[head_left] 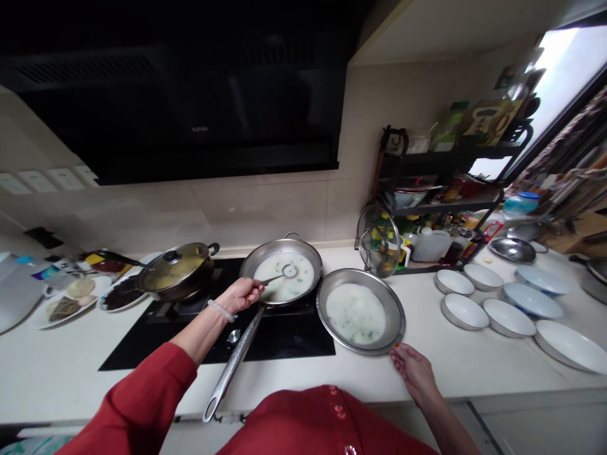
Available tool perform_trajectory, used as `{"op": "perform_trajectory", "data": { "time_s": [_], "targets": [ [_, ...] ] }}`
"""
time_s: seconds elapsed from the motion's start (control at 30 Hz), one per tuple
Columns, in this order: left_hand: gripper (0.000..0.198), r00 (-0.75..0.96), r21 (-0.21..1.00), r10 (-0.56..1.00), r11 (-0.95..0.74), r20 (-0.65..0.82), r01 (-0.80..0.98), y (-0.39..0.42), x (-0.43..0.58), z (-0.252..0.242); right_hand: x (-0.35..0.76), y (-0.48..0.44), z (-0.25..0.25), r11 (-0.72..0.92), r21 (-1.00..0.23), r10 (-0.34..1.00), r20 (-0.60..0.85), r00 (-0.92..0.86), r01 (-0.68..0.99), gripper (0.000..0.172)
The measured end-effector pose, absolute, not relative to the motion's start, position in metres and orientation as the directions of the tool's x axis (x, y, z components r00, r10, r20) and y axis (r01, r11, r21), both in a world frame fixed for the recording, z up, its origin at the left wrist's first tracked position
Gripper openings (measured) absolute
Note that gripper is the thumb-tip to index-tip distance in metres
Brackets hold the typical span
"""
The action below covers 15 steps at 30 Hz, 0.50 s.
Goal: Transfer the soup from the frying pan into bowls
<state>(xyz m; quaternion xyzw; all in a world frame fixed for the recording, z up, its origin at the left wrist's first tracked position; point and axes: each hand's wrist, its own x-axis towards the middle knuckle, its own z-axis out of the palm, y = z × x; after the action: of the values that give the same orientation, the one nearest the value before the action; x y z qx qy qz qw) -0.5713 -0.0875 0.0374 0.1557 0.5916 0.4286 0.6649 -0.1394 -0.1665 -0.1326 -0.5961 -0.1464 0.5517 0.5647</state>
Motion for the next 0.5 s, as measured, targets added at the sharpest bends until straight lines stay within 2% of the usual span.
{"op": "perform_trajectory", "data": {
  "time_s": [0.5],
  "targets": [
    [0.019, -0.010, 0.640, 0.723, 0.604, -0.690, -0.476, -0.0926, -0.5742, 0.0443, -0.1378, -0.1658, -0.1335, -0.318, -0.823, 0.800, -0.499, 0.333, -0.470, 0.033]
  ]
}}
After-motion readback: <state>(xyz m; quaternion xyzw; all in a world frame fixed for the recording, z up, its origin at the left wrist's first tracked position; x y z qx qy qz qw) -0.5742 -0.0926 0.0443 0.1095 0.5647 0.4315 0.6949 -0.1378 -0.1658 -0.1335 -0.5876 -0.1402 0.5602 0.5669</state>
